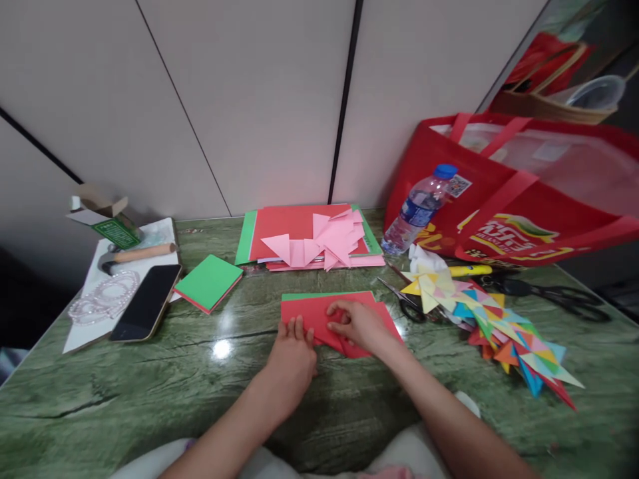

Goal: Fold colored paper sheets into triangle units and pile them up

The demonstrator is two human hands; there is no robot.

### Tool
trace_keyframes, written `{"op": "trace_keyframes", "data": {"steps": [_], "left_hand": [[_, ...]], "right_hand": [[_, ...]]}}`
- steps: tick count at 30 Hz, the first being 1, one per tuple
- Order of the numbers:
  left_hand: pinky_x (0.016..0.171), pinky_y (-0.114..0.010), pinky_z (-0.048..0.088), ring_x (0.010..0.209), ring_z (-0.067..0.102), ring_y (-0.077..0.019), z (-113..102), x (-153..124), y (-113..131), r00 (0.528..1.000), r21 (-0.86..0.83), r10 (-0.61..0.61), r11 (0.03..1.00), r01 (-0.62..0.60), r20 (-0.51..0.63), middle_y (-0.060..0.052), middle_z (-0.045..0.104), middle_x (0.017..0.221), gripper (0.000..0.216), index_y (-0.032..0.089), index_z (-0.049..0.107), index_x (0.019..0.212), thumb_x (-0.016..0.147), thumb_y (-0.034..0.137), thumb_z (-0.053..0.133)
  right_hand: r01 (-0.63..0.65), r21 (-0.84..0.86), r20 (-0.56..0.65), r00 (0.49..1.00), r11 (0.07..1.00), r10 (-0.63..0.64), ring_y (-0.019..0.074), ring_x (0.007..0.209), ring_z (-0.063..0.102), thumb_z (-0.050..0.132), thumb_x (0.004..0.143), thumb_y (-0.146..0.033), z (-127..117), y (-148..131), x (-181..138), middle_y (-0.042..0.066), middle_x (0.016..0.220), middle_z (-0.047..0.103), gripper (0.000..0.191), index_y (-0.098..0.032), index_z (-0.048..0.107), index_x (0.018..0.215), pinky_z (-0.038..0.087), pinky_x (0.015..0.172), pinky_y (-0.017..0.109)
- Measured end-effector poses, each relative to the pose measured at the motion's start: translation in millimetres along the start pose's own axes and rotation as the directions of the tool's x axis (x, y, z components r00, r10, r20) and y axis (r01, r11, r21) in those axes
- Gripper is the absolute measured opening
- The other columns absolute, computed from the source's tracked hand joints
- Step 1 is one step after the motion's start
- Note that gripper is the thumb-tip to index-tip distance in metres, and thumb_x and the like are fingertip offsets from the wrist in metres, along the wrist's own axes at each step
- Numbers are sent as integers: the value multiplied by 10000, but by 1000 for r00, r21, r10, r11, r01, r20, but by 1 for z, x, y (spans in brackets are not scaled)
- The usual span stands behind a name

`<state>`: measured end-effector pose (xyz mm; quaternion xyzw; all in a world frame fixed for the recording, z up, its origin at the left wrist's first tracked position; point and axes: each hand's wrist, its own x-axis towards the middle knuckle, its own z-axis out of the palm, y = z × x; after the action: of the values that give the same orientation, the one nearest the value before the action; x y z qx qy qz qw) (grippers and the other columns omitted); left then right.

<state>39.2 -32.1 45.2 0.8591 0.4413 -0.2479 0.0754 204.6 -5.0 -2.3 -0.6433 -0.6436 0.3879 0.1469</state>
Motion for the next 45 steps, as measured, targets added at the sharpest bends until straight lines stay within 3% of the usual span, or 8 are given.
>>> {"op": "trace_keyframes", "data": {"steps": [3, 8, 14, 20, 27, 38, 43, 45], "left_hand": [[1026, -523, 297, 1298, 349, -359, 0, -6, 1, 1000, 0, 27, 1000, -28, -14, -308, 364, 1363, 606, 96, 428, 1327, 807, 352, 602], [1011, -593, 261, 1324, 278, -393, -5, -12, 2, 997, -69, 76, 995, -75, 6, -251, 328, 1416, 691, 264, 407, 1345, 726, 381, 690], [1002, -625, 239, 1330, 250, -409, -7, -12, 4, 998, -98, 49, 994, -45, 40, -248, 285, 1439, 767, 282, 376, 1357, 683, 379, 728], [988, -650, 229, 1336, 186, -441, -2, -11, 7, 996, -96, 72, 993, -67, 55, -204, 175, 1488, 829, 391, 358, 1341, 620, 431, 765], [984, -662, 235, 1335, 159, -447, -4, -12, 6, 995, -128, 85, 989, -78, 52, -204, 179, 1488, 816, 393, 351, 1343, 641, 362, 766], [970, -679, 239, 1335, 158, -439, 2, -11, 5, 994, -104, 103, 990, -99, 32, -177, 186, 1498, 749, 438, 329, 1337, 708, 316, 718], [1050, -581, 219, 1359, 109, -394, -5, -15, -7, 987, -227, 140, 966, -120, 75, -161, 163, 1505, 658, 358, 438, 1310, 716, 276, 709], [1059, -526, 253, 1358, 170, -379, -10, -17, -12, 988, -277, 130, 955, -102, 84, -180, 203, 1493, 647, 287, 457, 1310, 714, 268, 708]], "right_hand": [[-56, 69, 71, 996, 996, 51, 90, 380, 505, 644, 723, -247, -2, 1, -1, -65, 492, 560, 92, -200, 599, 787, 312, 419, 177], [-22, 79, 119, 993, 997, 13, 84, 377, 523, 664, 689, -201, -6, 4, -1, -82, 484, 558, 118, -199, 580, 773, 327, 422, 161], [18, -38, 120, 993, 999, -14, 82, 420, 540, 677, 659, -182, -11, -1, -5, -75, 535, 592, 138, -202, 601, 772, 319, 451, 163], [79, -96, 136, 988, 992, -65, 78, 449, 521, 665, 670, -208, -12, -3, -7, -58, 560, 614, 45, -200, 639, 706, 299, 454, 172], [149, -248, 133, 984, 957, -119, 105, 589, 558, 715, 621, -234, -13, -7, -11, -49, 638, 647, 105, -229, 677, 720, 299, 508, 196], [148, -329, 107, 987, 933, -119, 122, 604, 575, 735, 633, -286, -11, -12, -16, -37, 639, 661, 81, -239, 681, 670, 285, 511, 217], [138, -351, 153, 984, 926, -89, 125, 651, 587, 730, 643, -313, -14, -15, -16, -25, 697, 683, 118, -233, 690, 721, 296, 533, 213], [127, -354, 181, 981, 927, -66, 128, 674, 593, 735, 634, -304, -15, -16, -16, -23, 720, 688, 144, -230, 693, 749, 299, 541, 212]]}}
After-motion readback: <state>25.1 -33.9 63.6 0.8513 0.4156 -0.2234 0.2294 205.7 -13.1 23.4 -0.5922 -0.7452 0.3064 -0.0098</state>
